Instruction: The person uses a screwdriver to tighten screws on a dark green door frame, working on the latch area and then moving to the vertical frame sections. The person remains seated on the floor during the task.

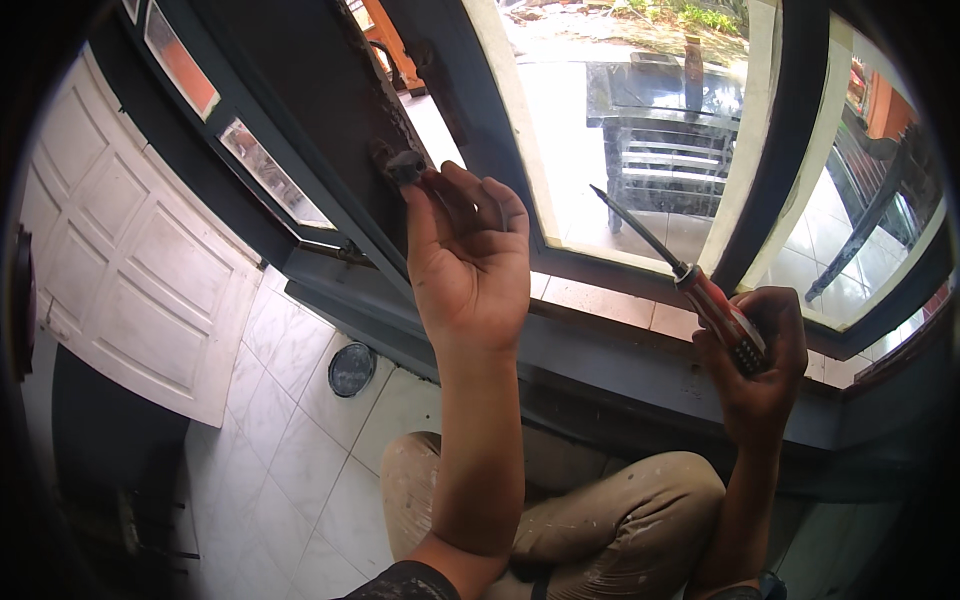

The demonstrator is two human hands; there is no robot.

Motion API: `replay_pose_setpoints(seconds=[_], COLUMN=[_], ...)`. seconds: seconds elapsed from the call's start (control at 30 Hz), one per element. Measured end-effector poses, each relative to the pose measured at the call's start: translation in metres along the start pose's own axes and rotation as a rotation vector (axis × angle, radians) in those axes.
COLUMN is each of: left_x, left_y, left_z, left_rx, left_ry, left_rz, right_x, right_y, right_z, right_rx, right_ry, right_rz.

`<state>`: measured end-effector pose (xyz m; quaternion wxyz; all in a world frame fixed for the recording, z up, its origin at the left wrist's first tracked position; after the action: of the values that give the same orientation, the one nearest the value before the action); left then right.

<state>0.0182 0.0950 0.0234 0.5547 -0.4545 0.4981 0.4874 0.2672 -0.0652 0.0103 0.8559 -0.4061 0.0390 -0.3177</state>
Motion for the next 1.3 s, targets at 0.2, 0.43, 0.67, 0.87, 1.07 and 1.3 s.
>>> replay_pose_setpoints(seconds=[0.2,0.43,0.67,0.87,1.07,1.3], left_x=[-0.001,-0.002,-0.002,-0.006,-0.005,0.0], left_y=[0.002,0.017,0.015,0.003,-0.006,0.004], left_z=[0.004,-0.013,-0.024,-0.013,0.0,0.005], left_rx=[-0.016,-0.172,-0.132,0.01,0.152,0.04], left_ry=[0.004,0.2,0.21,0.152,-0.032,-0.041], left_rz=[0.029,0.257,0.202,0.063,-0.126,0.055], right_x=[-0.003,-0.005,0.0,0.001,-0.001,0.0], right_y=[-0.003,0.0,0.003,0.005,0.005,0.004], right_z=[0.001,-0.001,-0.005,-0.004,-0.003,-0.004], right_rx=[0.012,0.007,0.034,-0.002,0.016,0.02], right_ry=[-0.014,-0.031,-0.025,-0.015,-0.021,-0.021], right_rz=[-0.015,0.023,-0.05,0.012,-0.042,-0.03])
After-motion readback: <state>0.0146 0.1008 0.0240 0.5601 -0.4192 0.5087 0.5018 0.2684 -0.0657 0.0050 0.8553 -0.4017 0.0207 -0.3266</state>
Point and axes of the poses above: each hand's wrist, its own z-axis towards the middle knuckle, its own x-axis out of the back of the hand, y = z × x, the point moved 10 cm from there along z, towards the middle knuckle, and after that the axes turned 6 degrees about x, right-handed, at the moved point
